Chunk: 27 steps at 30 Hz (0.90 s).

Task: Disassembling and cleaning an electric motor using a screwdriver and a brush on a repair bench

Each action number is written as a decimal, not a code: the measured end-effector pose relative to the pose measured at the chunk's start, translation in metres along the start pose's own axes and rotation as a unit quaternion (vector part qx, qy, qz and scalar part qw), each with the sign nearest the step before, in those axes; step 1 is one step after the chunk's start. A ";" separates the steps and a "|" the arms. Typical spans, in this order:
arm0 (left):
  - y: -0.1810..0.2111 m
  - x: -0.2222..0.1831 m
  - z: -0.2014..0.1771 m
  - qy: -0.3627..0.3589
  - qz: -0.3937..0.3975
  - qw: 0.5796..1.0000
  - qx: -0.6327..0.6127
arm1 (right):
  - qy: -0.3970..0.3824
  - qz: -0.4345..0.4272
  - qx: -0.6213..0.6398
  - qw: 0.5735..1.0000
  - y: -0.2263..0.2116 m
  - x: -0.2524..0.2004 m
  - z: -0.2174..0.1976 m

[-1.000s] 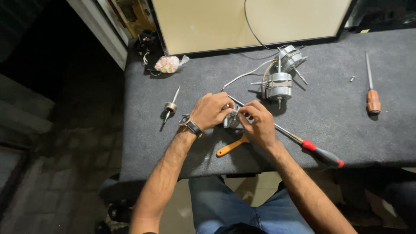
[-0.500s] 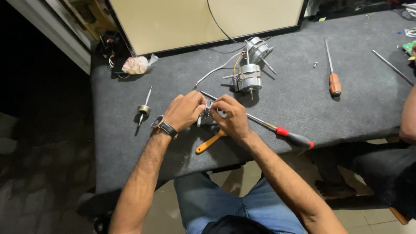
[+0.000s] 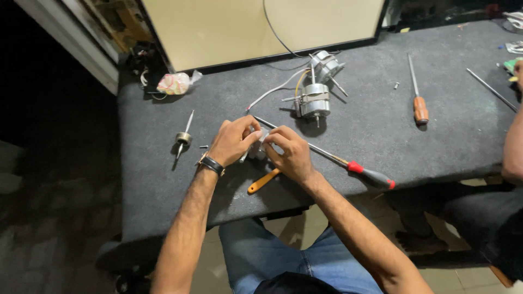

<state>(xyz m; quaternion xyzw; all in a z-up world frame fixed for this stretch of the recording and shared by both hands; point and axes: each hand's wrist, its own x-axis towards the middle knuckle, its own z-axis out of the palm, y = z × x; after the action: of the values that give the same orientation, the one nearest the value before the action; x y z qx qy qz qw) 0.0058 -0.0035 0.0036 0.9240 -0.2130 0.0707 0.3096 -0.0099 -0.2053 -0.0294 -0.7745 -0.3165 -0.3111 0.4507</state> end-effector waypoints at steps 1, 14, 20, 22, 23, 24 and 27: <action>0.001 -0.001 -0.003 0.009 -0.003 0.999 -0.032 | -0.011 0.012 -0.004 1.000 -0.005 -0.001 -0.001; -0.032 -0.011 0.008 0.096 -0.147 0.970 -0.167 | -0.222 0.231 -0.447 0.835 0.048 -0.095 -0.161; -0.032 -0.016 0.001 0.081 -0.111 0.968 -0.212 | -0.224 0.239 -0.437 0.838 0.055 -0.117 -0.196; -0.032 -0.024 -0.002 0.030 -0.112 0.959 -0.258 | -0.191 0.314 -0.313 0.876 0.039 -0.113 -0.217; -0.030 -0.028 -0.001 0.030 -0.117 0.959 -0.258 | -0.195 0.314 -0.310 0.876 0.021 -0.108 -0.229; -0.028 -0.029 0.000 0.044 -0.122 0.957 -0.257 | -0.181 0.397 -0.243 0.866 0.004 -0.102 -0.242; -0.024 -0.031 0.003 0.072 -0.124 0.960 -0.239 | -0.165 0.431 -0.160 0.872 -0.009 -0.119 -0.278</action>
<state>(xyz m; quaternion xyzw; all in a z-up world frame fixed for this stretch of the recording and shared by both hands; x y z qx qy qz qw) -0.0109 0.0229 -0.0200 0.8346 -0.0847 0.0454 0.5424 -0.1440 -0.4757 -0.0046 -0.9357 0.0334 0.0001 0.3512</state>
